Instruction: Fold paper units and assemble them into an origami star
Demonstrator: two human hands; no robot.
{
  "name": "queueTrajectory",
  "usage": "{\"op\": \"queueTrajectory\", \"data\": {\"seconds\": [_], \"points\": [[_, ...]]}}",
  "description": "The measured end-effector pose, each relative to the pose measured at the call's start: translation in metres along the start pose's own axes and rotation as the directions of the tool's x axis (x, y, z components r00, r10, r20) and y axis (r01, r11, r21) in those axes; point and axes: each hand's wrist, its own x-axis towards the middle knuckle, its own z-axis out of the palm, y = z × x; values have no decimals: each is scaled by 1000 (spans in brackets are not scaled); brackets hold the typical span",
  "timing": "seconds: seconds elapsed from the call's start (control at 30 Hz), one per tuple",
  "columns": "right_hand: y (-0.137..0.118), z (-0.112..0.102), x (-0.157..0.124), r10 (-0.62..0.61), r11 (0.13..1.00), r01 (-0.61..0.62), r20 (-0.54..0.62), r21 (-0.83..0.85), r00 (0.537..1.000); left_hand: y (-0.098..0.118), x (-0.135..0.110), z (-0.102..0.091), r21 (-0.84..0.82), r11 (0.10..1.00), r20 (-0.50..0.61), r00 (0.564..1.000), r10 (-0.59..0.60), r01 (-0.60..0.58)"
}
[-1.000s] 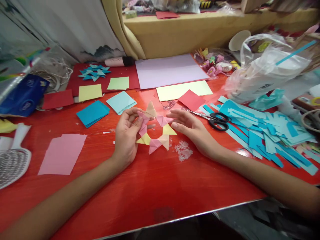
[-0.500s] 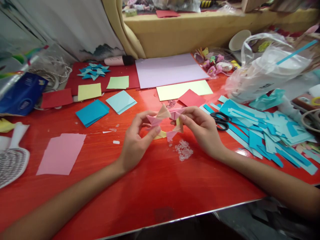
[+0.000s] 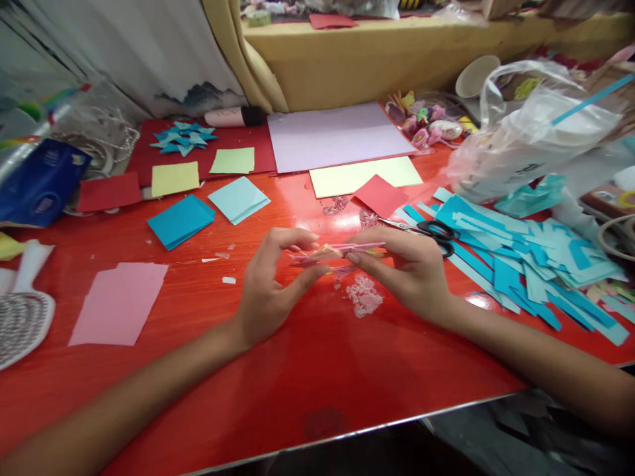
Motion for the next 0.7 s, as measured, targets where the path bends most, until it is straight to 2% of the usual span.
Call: {"op": "queueTrajectory", "data": {"seconds": [0.13,0.33,0.7], "points": [[0,0,-3,-91,994,90,-5,-54,996,2,0,-1,-4,998,33,998,56,-56],[-3,-1,-3,-168,986,168,9,-7,986,2,-1,-1,-30,1000,-5,1000,4,-4],[-7,-3,-3,-172,984,173,35,-29,984,1,-1,-1,-58,998,7,1000,-21,21]]}}
